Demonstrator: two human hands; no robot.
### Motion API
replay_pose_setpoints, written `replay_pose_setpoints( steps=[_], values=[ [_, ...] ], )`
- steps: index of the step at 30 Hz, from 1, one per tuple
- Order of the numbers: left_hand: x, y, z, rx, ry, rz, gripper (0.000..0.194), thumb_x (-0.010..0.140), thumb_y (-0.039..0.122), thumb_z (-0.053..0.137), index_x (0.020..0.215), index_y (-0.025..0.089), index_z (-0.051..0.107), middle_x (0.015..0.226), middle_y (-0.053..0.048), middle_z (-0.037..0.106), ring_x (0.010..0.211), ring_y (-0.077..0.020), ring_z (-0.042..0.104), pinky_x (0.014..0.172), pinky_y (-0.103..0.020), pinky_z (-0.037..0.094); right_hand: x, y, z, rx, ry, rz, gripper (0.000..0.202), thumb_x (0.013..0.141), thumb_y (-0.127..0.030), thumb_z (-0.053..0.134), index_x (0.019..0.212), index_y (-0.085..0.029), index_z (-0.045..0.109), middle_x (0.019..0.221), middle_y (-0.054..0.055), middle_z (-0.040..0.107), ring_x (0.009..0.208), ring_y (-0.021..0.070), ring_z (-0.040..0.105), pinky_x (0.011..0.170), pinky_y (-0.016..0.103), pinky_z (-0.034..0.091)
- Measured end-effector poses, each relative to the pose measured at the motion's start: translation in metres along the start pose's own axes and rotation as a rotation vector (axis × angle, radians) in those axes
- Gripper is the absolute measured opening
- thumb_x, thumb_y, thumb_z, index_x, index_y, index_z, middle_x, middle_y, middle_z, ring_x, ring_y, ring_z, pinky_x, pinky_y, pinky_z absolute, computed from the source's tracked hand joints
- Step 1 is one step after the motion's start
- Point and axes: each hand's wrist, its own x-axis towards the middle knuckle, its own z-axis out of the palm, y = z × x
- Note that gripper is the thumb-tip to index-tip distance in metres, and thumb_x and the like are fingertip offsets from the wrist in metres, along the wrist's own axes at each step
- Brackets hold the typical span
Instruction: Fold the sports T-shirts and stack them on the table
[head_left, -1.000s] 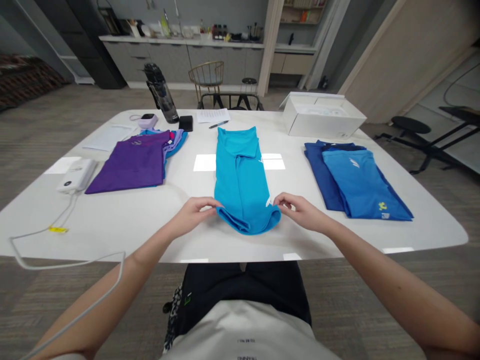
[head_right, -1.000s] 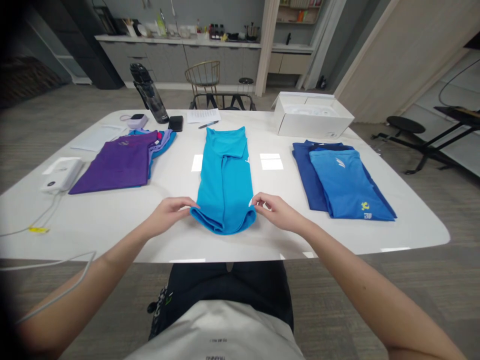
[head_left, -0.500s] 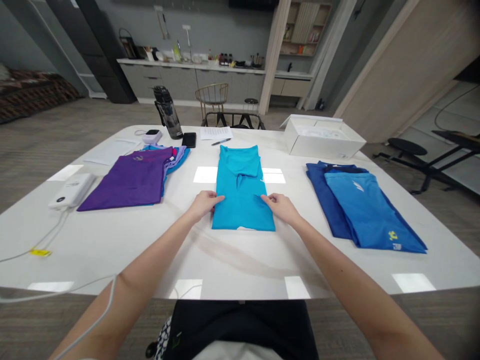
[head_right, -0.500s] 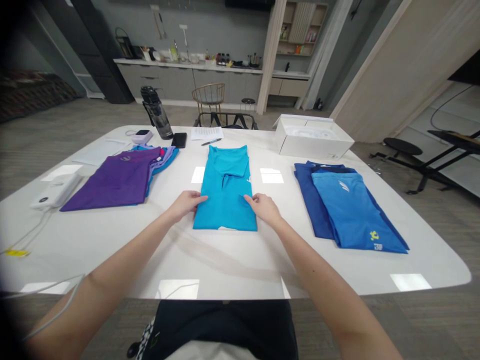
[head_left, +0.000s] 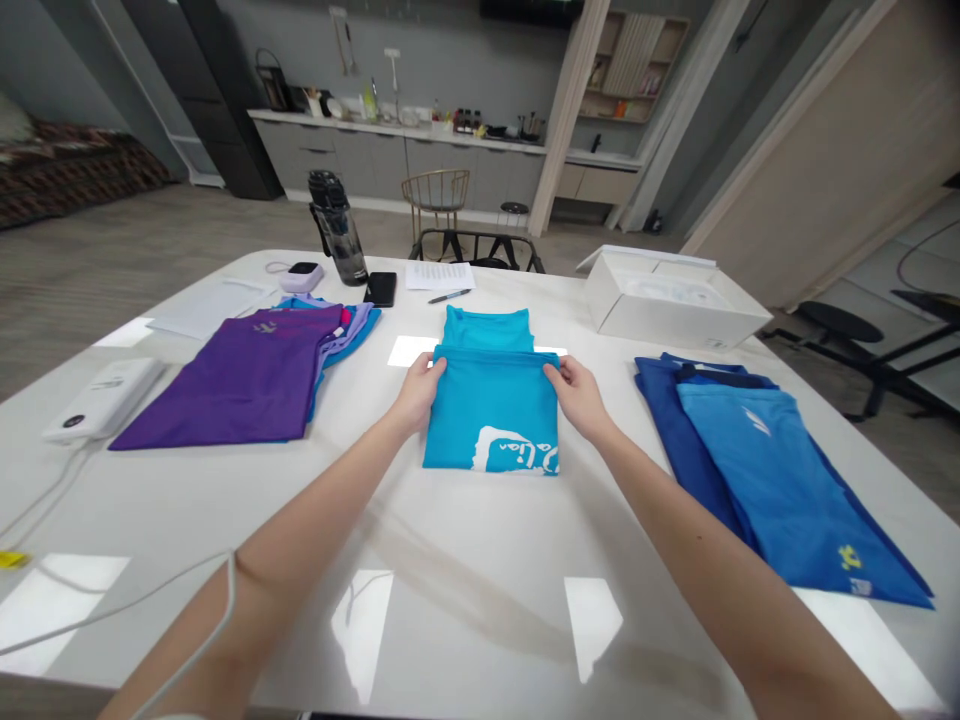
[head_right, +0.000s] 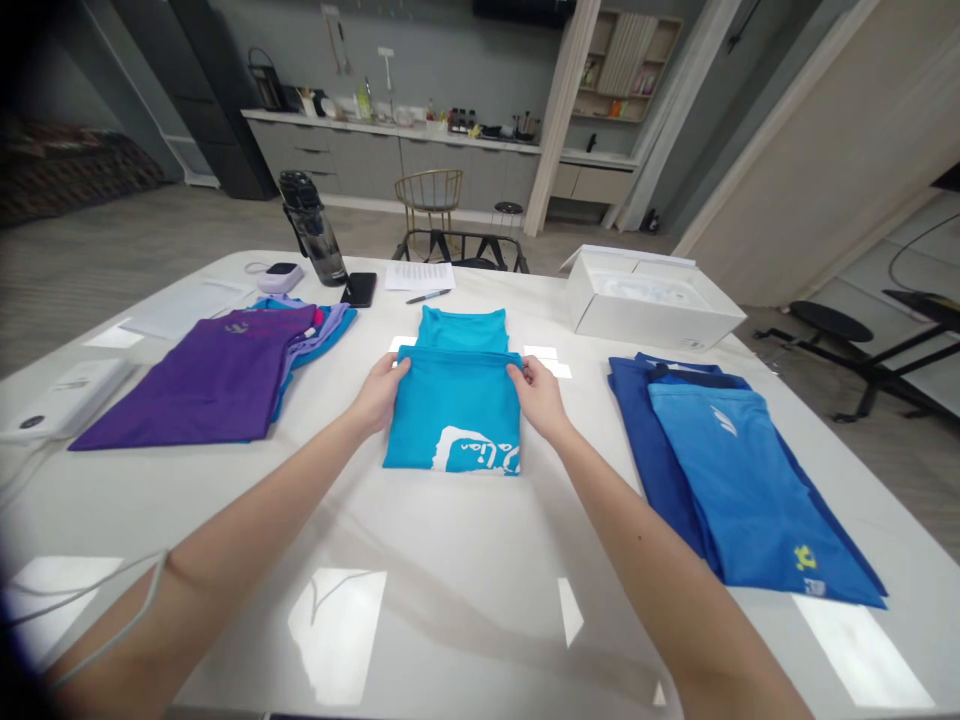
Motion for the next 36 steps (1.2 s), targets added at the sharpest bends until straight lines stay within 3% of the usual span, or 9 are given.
replay_pose_setpoints(
  steps=[4,10,15,18,21,24,28,32,36],
  values=[
    [0.052,0.005,0.016,-0.158,-0.044,-0.146,0.028,0.082,0.035,0.075,0.1,0.019,0.06,0.089,-0.005,0.074,0.08,-0.0197,0.07,0.081,-0.037,0.058,0.047,0.02,0.016,0.001,0.02,0.03,0.036,0.087,-0.058,0.058,0.087,-0.023,0.06,0.071,-0.001,0.059,0.064,0.0166,0.051,0.059,0.028,0.042],
    [0.147,0.035,0.037,-0.154,-0.119,-0.051,0.022,0.086,0.031,0.068,0.101,0.016,0.063,0.088,-0.007,0.073,0.083,-0.0217,0.071,0.086,-0.04,0.057,0.139,0.02,0.022,0.018,0.12,-0.038,0.033,0.09,-0.055,0.056,0.092,-0.022,0.061,0.072,-0.001,0.061,0.063,0.0166,0.052,0.058,0.028,0.042],
    [0.203,0.02,0.032,0.359,0.14,0.178,0.024,0.087,0.024,0.065,0.109,0.015,0.063,0.111,-0.014,0.071,0.111,-0.0289,0.065,0.103,-0.047,0.048,0.195,0.052,0.041,-0.265,0.16,0.042,0.032,0.094,-0.049,0.054,0.098,-0.02,0.065,0.078,0.004,0.064,0.075,0.0212,0.058,0.073,0.033,0.048],
    [0.202,0.002,0.028,0.742,0.17,0.501,0.041,0.084,0.01,0.061,0.125,0.014,0.06,0.141,-0.019,0.056,0.137,-0.0322,0.047,0.119,-0.049,0.031,0.195,0.068,0.056,-0.521,0.158,0.099,0.033,0.093,-0.042,0.057,0.113,-0.017,0.066,0.107,0.015,0.067,0.1,0.0306,0.06,0.087,0.044,0.049],
    [0.192,-0.009,0.037,0.984,-0.05,0.685,0.042,0.089,0.01,0.052,0.13,0.012,0.06,0.151,-0.02,0.048,0.143,-0.0329,0.04,0.122,-0.048,0.026,0.186,0.064,0.073,-0.673,0.197,-0.095,0.043,0.096,-0.031,0.051,0.134,-0.014,0.059,0.136,0.022,0.057,0.124,0.0374,0.051,0.099,0.054,0.044],
    [0.188,-0.017,0.05,1.205,-0.204,0.64,0.045,0.098,0.021,0.043,0.141,0.013,0.054,0.152,-0.019,0.048,0.143,-0.0325,0.042,0.121,-0.052,0.026,0.183,0.051,0.092,-0.7,0.001,-0.293,0.046,0.101,-0.027,0.039,0.143,-0.015,0.054,0.149,0.018,0.05,0.136,0.0328,0.044,0.11,0.052,0.037],
    [0.191,-0.028,0.055,1.519,-0.231,0.429,0.057,0.104,0.044,0.033,0.155,0.021,0.041,0.162,-0.012,0.038,0.151,-0.0311,0.03,0.124,-0.055,0.017,0.182,0.051,0.111,-0.83,-0.243,-0.175,0.053,0.107,-0.038,0.026,0.154,-0.022,0.043,0.161,0.009,0.04,0.148,0.0296,0.033,0.12,0.055,0.023],
    [0.19,-0.033,0.048,1.613,-0.175,0.384,0.063,0.103,0.057,0.024,0.157,0.029,0.038,0.167,-0.005,0.029,0.155,-0.0315,0.02,0.125,-0.053,0.014,0.181,0.06,0.112,-0.909,-0.24,-0.037,0.061,0.106,-0.052,0.023,0.16,-0.025,0.034,0.167,0.007,0.029,0.153,0.0297,0.022,0.124,0.054,0.013],
    [0.181,-0.029,0.045,1.61,-0.168,0.405,0.066,0.102,0.061,0.026,0.156,0.027,0.041,0.165,-0.007,0.032,0.153,-0.0336,0.021,0.124,-0.054,0.016,0.173,0.059,0.102,-0.909,-0.216,0.084,0.069,0.104,-0.062,0.018,0.162,-0.026,0.026,0.169,0.007,0.019,0.156,0.0311,0.013,0.122,0.064,0.008]
  ],
)
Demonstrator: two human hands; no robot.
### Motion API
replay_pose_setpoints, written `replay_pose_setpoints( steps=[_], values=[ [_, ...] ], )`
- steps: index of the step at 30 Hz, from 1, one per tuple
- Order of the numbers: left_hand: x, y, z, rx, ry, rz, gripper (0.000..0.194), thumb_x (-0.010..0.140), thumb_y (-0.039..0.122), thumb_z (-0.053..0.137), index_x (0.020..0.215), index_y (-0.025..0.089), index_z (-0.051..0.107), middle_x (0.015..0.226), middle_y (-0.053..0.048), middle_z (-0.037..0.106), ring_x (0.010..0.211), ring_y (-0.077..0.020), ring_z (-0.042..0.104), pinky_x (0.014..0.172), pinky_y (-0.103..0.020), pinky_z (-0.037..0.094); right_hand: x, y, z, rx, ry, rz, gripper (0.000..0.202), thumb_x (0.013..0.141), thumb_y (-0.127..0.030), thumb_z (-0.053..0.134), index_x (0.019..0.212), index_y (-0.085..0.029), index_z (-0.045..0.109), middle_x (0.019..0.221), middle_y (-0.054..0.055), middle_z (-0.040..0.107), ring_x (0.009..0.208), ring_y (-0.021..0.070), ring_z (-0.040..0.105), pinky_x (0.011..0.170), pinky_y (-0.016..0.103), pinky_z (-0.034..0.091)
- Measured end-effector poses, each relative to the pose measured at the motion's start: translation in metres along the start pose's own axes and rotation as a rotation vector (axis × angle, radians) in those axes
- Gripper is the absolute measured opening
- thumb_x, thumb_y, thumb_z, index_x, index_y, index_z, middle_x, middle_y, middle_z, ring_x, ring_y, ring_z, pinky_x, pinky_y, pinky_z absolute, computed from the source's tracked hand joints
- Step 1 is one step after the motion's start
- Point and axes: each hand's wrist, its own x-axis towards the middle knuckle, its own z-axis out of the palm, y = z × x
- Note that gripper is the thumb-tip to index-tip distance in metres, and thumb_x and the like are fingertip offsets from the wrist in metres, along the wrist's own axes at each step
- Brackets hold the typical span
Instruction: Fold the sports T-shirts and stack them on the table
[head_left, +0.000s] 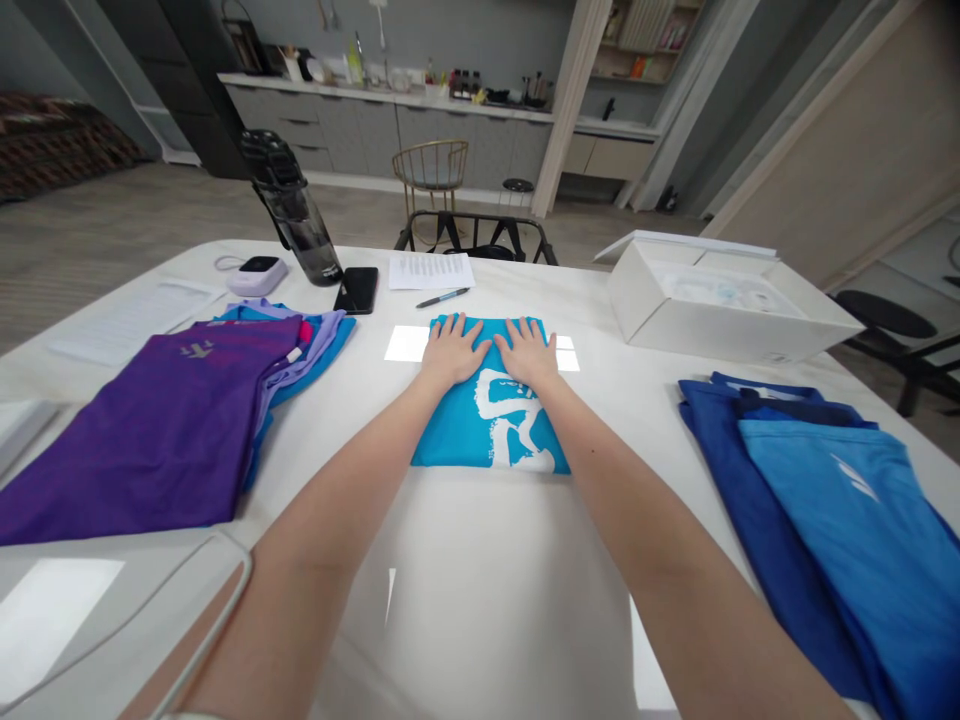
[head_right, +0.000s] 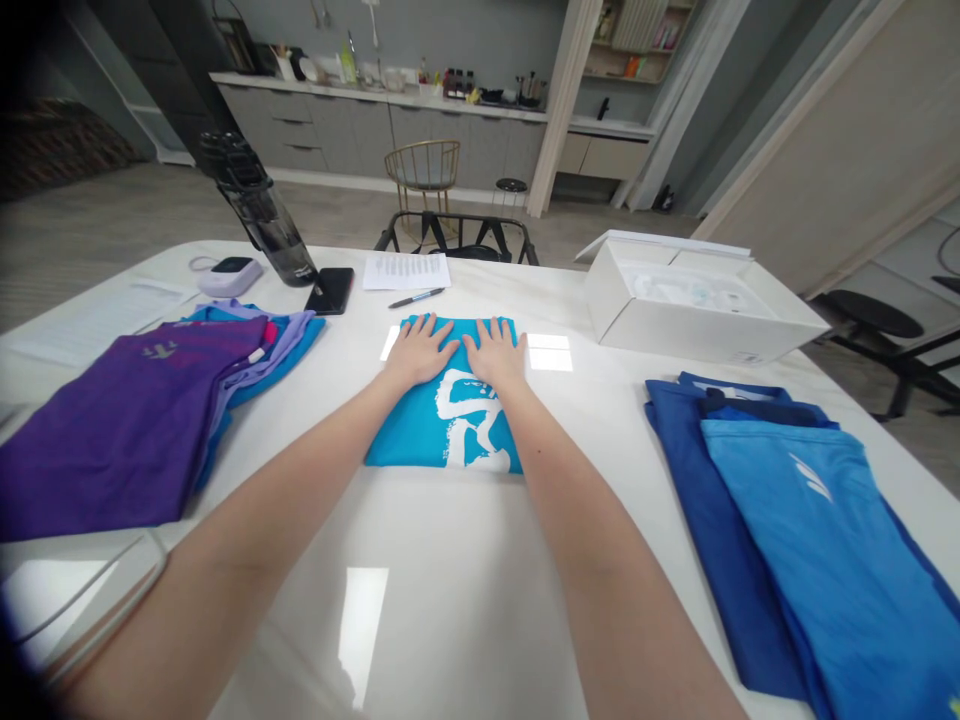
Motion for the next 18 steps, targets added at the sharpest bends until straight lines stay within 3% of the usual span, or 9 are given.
replay_pose_setpoints(
  steps=[2,4,7,9,11,15,18],
  values=[
    [-0.005,0.003,-0.004,0.027,0.08,0.044,0.062,0.102,0.056,0.034,0.151,0.022,0.047,0.162,-0.013,0.036,0.15,-0.0356,0.026,0.121,-0.054,0.021,-0.01,0.001,-0.004,-0.008,0.004,0.013,0.073,0.103,-0.065,0.017,0.163,-0.023,0.025,0.17,0.009,0.017,0.156,0.0323,0.011,0.121,0.067,0.007],
    [-0.011,0.007,-0.007,0.073,0.152,0.111,0.05,0.102,0.044,0.041,0.141,0.017,0.054,0.151,-0.018,0.046,0.142,-0.0362,0.037,0.115,-0.053,0.03,-0.023,0.001,-0.007,-0.034,0.053,-0.065,0.072,0.103,-0.063,0.02,0.161,-0.02,0.03,0.169,0.011,0.019,0.155,0.0331,0.013,0.121,0.067,0.004],
    [-0.019,0.016,-0.009,0.123,0.088,0.198,0.034,0.102,0.023,0.038,0.127,0.016,0.06,0.126,-0.017,0.061,0.12,-0.03,0.056,0.099,-0.042,0.044,-0.041,-0.001,-0.009,-0.053,0.093,-0.317,0.059,0.106,-0.049,0.029,0.155,-0.018,0.043,0.164,0.012,0.034,0.15,0.0306,0.027,0.124,0.056,0.009],
    [-0.026,0.022,-0.009,0.132,0.042,0.202,0.034,0.102,0.018,0.035,0.123,0.015,0.061,0.118,-0.015,0.063,0.112,-0.0273,0.059,0.093,-0.038,0.046,-0.05,-0.005,-0.01,-0.035,0.048,-0.375,0.054,0.106,-0.039,0.03,0.153,-0.017,0.046,0.16,0.012,0.042,0.146,0.0287,0.035,0.124,0.048,0.019],
    [-0.037,0.028,-0.009,0.121,0.075,0.155,0.033,0.102,0.022,0.037,0.124,0.014,0.061,0.121,-0.016,0.063,0.114,-0.0289,0.058,0.094,-0.039,0.046,-0.058,-0.011,-0.009,-0.008,-0.017,-0.287,0.054,0.106,-0.034,0.029,0.155,-0.017,0.042,0.161,0.011,0.04,0.147,0.0293,0.034,0.122,0.049,0.024],
    [-0.065,0.04,-0.008,0.031,0.095,0.024,0.04,0.103,0.031,0.037,0.132,0.015,0.06,0.137,-0.017,0.057,0.127,-0.0323,0.053,0.105,-0.046,0.043,-0.076,-0.028,-0.007,0.058,-0.119,-0.075,0.056,0.105,-0.033,0.028,0.159,-0.021,0.035,0.167,0.007,0.028,0.153,0.0324,0.024,0.122,0.058,0.02],
    [-0.084,0.047,-0.004,-0.043,0.032,-0.053,0.049,0.103,0.028,0.032,0.147,0.016,0.05,0.154,-0.015,0.048,0.142,-0.0312,0.042,0.119,-0.053,0.03,-0.096,-0.038,-0.002,0.079,-0.059,-0.005,0.056,0.105,-0.032,0.026,0.159,-0.022,0.035,0.167,0.006,0.029,0.154,0.0322,0.021,0.122,0.058,0.017]
  ],
)
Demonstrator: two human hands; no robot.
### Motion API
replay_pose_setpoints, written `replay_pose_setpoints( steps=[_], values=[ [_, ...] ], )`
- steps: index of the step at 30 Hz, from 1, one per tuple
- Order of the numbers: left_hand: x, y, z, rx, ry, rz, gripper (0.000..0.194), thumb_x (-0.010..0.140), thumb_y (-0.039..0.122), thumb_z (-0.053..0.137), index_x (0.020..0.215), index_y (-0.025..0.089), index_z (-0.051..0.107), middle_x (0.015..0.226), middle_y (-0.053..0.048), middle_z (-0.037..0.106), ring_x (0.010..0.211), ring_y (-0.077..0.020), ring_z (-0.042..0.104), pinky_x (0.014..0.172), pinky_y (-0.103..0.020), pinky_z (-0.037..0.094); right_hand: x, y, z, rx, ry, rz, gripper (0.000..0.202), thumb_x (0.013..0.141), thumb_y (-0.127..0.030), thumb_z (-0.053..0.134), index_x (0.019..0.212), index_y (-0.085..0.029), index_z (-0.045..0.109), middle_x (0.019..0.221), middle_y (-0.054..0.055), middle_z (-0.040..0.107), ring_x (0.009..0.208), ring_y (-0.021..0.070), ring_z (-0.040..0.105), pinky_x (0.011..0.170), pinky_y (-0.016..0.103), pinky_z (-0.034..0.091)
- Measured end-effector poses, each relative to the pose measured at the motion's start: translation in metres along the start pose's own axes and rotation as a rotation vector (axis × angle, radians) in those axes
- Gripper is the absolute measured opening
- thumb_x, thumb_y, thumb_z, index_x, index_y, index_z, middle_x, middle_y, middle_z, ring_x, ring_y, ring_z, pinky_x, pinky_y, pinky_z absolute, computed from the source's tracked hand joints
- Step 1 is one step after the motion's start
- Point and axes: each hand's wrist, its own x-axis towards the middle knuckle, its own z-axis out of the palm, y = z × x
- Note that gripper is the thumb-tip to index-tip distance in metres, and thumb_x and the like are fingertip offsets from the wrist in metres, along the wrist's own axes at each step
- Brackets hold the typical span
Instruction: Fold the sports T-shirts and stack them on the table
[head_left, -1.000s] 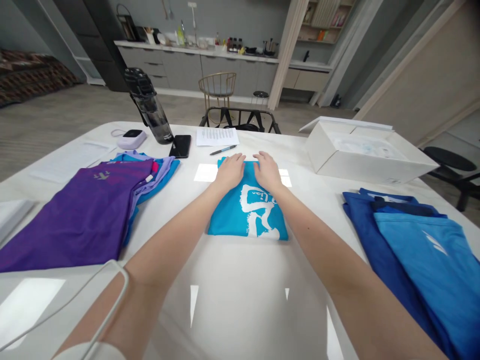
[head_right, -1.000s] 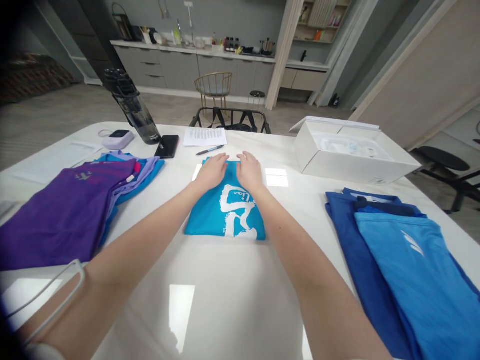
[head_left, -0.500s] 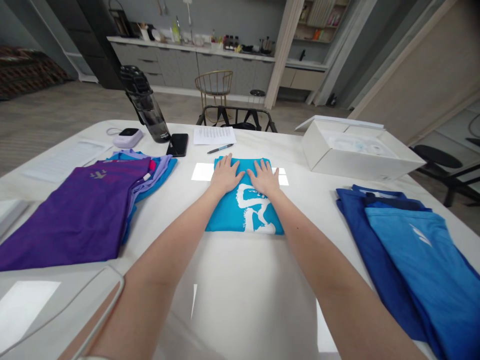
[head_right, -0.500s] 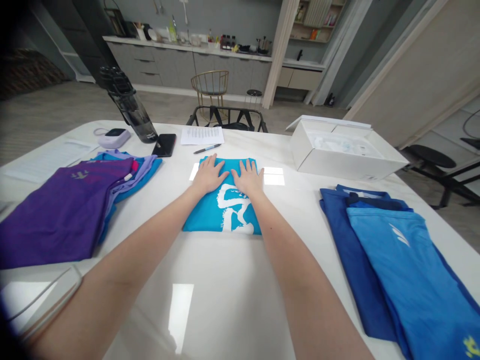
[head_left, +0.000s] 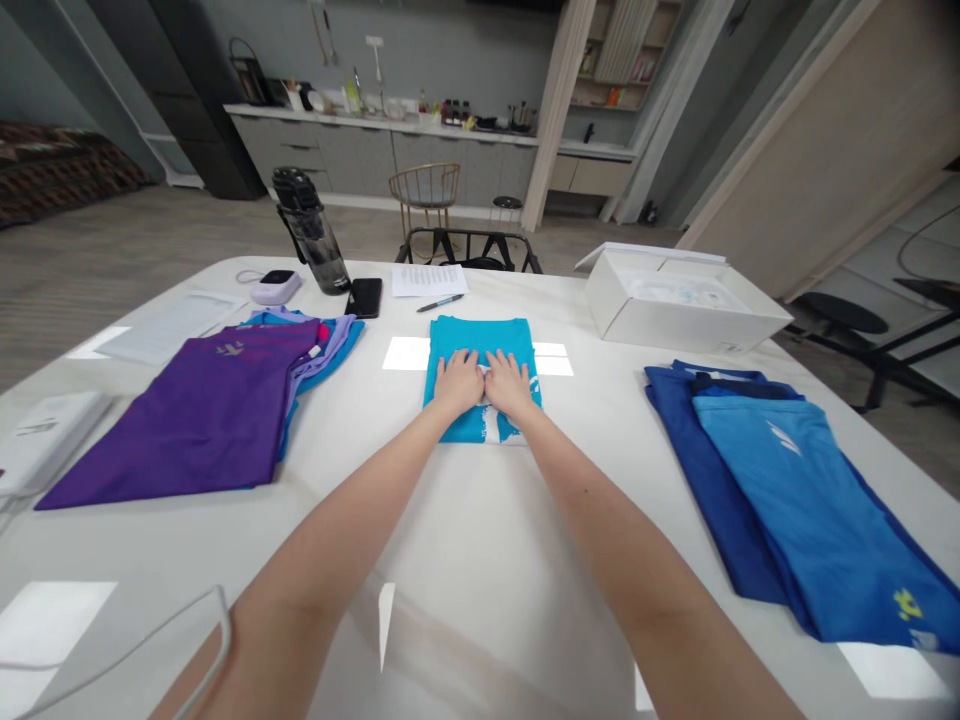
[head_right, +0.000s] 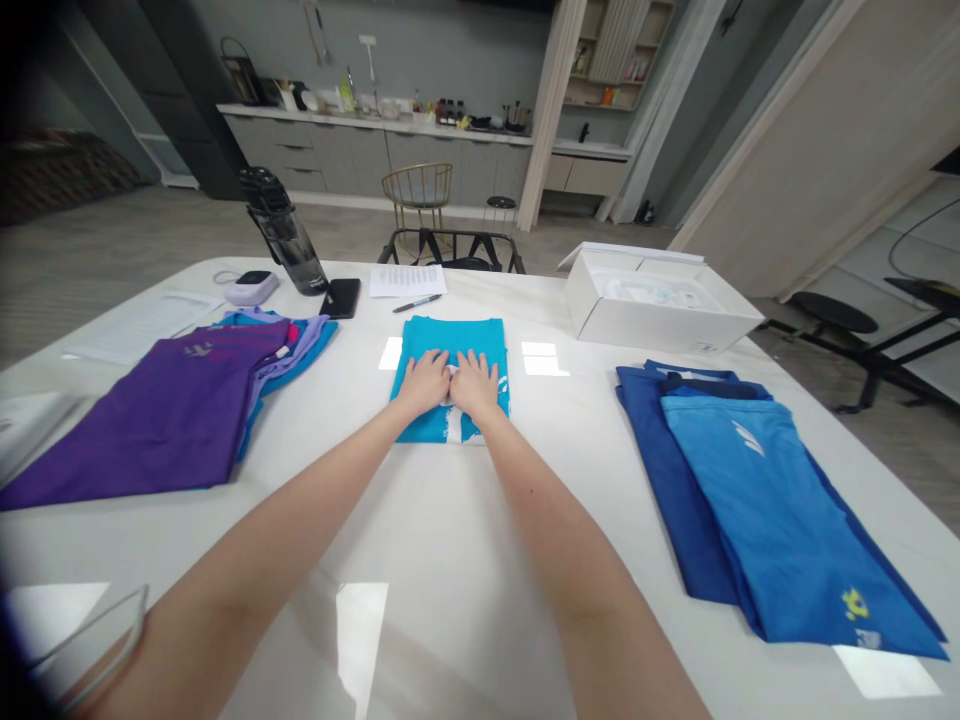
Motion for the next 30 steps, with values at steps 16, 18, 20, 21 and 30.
replay_pose_setpoints(
  steps=[16,18,20,21,30],
  values=[
    [-0.08,-0.015,-0.007,0.087,0.013,0.206,0.061,0.105,0.052,0.024,0.159,0.025,0.034,0.165,-0.007,0.033,0.153,-0.0278,0.028,0.125,-0.052,0.018,-0.086,0.017,0.001,-0.138,0.127,-0.142,0.058,0.105,-0.051,0.032,0.16,-0.032,0.033,0.168,0.004,0.027,0.154,0.0301,0.021,0.124,0.052,0.013],
    [-0.088,-0.017,-0.008,0.081,0.008,0.228,0.062,0.105,0.054,0.026,0.16,0.025,0.033,0.166,-0.009,0.031,0.154,-0.0281,0.026,0.125,-0.052,0.018,-0.094,0.02,0.0,-0.143,0.108,-0.153,0.059,0.105,-0.053,0.031,0.16,-0.033,0.032,0.168,0.005,0.025,0.154,0.0299,0.019,0.123,0.054,0.013],
    [-0.097,-0.02,-0.01,0.061,-0.006,0.249,0.063,0.105,0.054,0.028,0.16,0.024,0.032,0.166,-0.01,0.03,0.154,-0.0283,0.024,0.125,-0.053,0.018,-0.102,0.024,-0.001,-0.126,0.091,-0.169,0.059,0.105,-0.055,0.03,0.16,-0.034,0.031,0.169,0.005,0.023,0.155,0.0296,0.018,0.123,0.056,0.014],
    [-0.101,-0.022,-0.012,0.046,-0.018,0.258,0.063,0.105,0.054,0.029,0.16,0.024,0.032,0.166,-0.011,0.029,0.155,-0.0283,0.023,0.125,-0.053,0.018,-0.106,0.028,-0.003,-0.11,0.083,-0.178,0.059,0.105,-0.056,0.03,0.16,-0.034,0.03,0.169,0.005,0.022,0.155,0.0295,0.018,0.122,0.057,0.014],
    [-0.144,-0.079,-0.036,-0.194,-0.149,0.146,0.056,0.1,0.042,0.045,0.151,0.019,0.048,0.163,-0.011,0.037,0.151,-0.0281,0.034,0.124,-0.047,0.026,-0.141,0.094,-0.026,0.255,-0.073,-0.351,0.052,0.096,-0.038,0.056,0.147,-0.025,0.054,0.163,0.01,0.036,0.152,0.0276,0.028,0.123,0.051,0.022]
  ],
)
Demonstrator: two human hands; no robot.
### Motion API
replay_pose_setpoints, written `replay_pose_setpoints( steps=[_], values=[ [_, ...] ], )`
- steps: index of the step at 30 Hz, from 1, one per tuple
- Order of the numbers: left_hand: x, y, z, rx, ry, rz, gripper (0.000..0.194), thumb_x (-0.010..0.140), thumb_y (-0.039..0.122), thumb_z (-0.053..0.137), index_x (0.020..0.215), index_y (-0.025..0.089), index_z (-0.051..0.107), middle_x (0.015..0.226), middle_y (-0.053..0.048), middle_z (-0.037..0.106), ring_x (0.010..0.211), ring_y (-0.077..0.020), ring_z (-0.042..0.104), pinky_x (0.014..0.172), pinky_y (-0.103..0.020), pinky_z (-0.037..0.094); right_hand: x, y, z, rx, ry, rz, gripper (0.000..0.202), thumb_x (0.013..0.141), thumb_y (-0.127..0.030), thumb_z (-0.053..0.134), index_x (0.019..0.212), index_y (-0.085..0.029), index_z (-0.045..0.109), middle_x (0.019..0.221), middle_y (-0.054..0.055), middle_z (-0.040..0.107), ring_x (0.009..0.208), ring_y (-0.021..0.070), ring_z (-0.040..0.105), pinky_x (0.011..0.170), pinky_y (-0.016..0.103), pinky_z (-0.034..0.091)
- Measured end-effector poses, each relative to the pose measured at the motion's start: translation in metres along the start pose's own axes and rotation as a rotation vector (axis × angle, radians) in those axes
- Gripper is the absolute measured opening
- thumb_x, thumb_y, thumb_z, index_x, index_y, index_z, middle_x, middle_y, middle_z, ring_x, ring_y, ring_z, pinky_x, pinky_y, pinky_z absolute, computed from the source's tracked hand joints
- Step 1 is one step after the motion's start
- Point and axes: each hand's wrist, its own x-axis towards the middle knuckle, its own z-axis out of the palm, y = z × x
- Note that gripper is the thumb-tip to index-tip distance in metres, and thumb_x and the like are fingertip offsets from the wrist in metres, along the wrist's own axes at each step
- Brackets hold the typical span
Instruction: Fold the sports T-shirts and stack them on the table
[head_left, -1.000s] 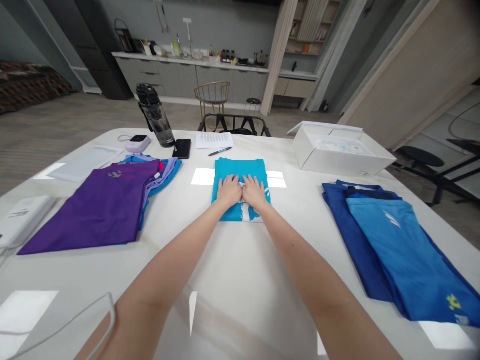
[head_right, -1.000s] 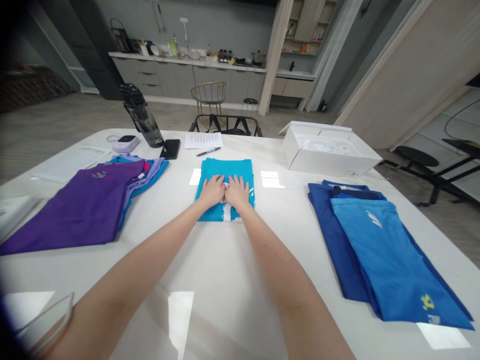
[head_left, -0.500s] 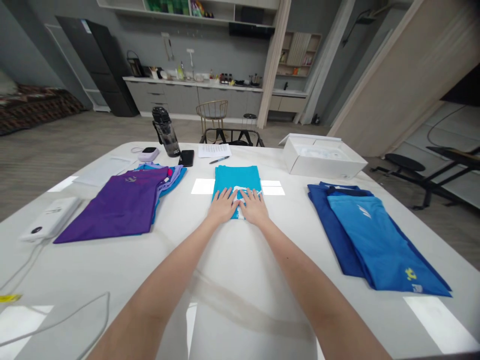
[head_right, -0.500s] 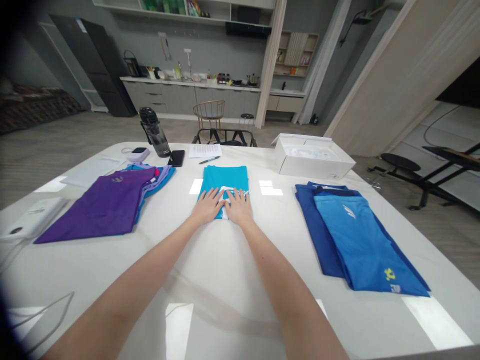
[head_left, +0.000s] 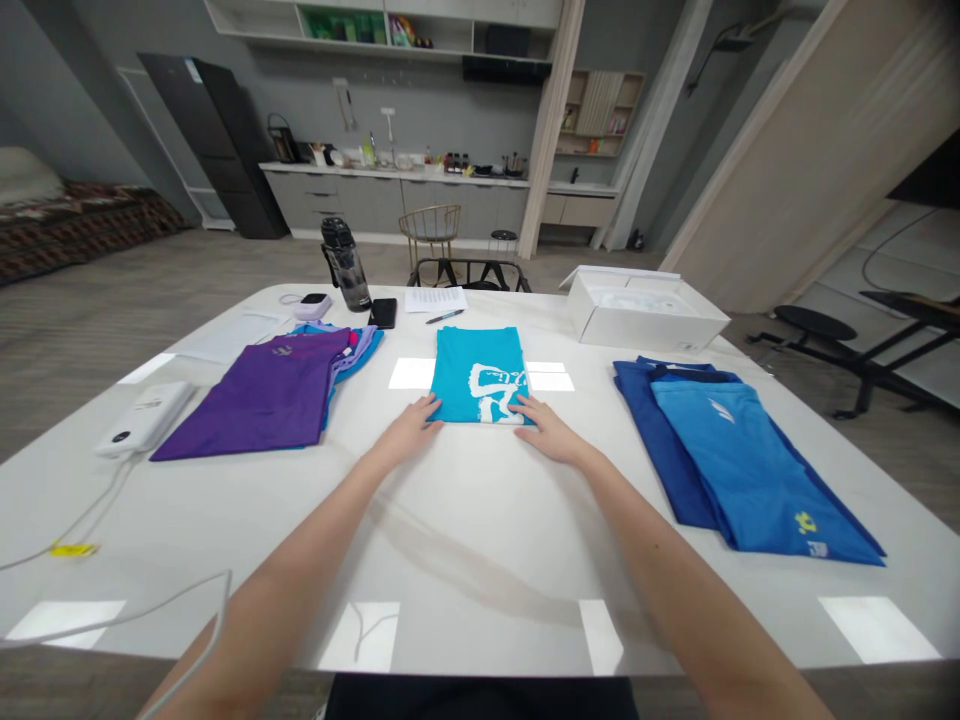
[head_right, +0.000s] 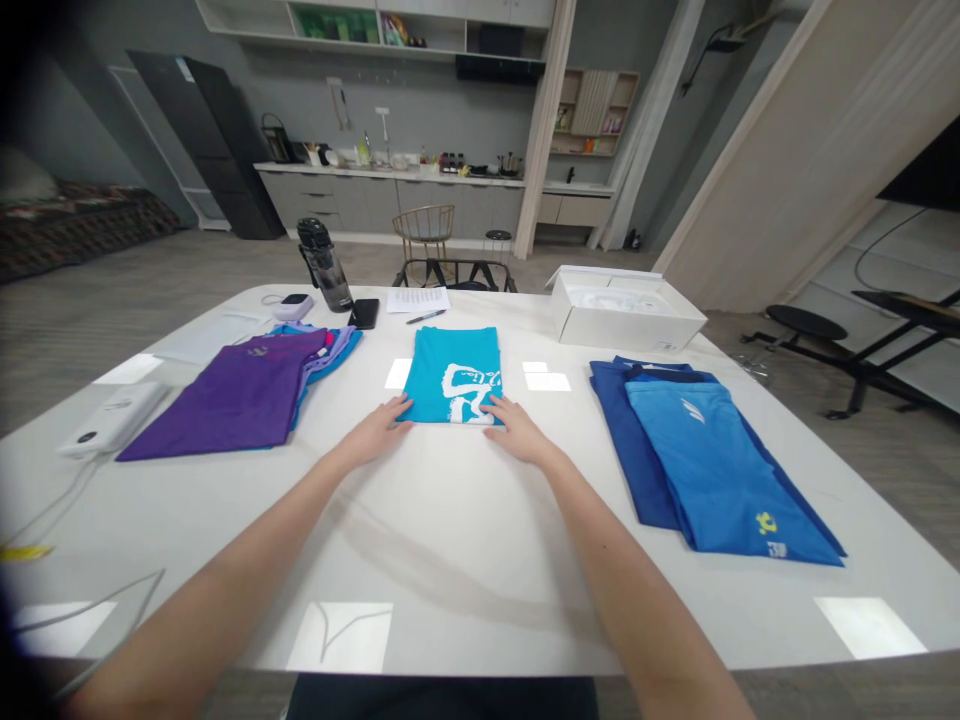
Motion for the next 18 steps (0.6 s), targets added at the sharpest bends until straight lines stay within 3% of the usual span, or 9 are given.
replay_pose_setpoints(
  steps=[4,8,14,18],
  values=[
    [-0.015,-0.001,0.001,-0.055,0.15,-0.018,0.04,0.097,0.03,0.049,0.134,0.021,0.063,0.146,-0.009,0.057,0.134,-0.0247,0.054,0.117,-0.04,0.039,-0.011,0.006,0.002,0.164,0.154,-0.006,0.03,0.093,-0.028,0.059,0.12,-0.024,0.071,0.148,0.01,0.054,0.137,0.0242,0.05,0.117,0.042,0.036],
    [-0.016,0.014,0.004,-0.005,0.241,-0.007,0.03,0.098,0.025,0.047,0.119,0.022,0.068,0.123,-0.009,0.065,0.117,-0.024,0.06,0.106,-0.038,0.046,-0.009,0.004,0.012,0.139,0.277,0.02,0.019,0.093,-0.026,0.059,0.105,-0.023,0.074,0.13,0.009,0.064,0.126,0.0239,0.056,0.112,0.042,0.04],
    [-0.014,0.022,0.001,0.214,0.182,-0.069,0.021,0.1,0.027,0.046,0.109,0.022,0.065,0.112,-0.011,0.065,0.111,-0.0294,0.058,0.098,-0.044,0.045,-0.011,-0.003,0.008,0.044,0.276,0.008,0.016,0.094,-0.023,0.057,0.098,-0.022,0.072,0.108,0.007,0.068,0.108,0.0235,0.059,0.1,0.039,0.044],
    [-0.027,0.024,-0.008,0.174,0.062,0.002,0.019,0.098,0.025,0.047,0.104,0.021,0.064,0.11,-0.011,0.066,0.11,-0.029,0.059,0.095,-0.043,0.044,-0.027,-0.016,-0.006,0.108,0.141,0.008,0.017,0.092,-0.021,0.054,0.095,-0.02,0.071,0.101,0.006,0.068,0.092,0.0197,0.061,0.086,0.032,0.047]
  ],
)
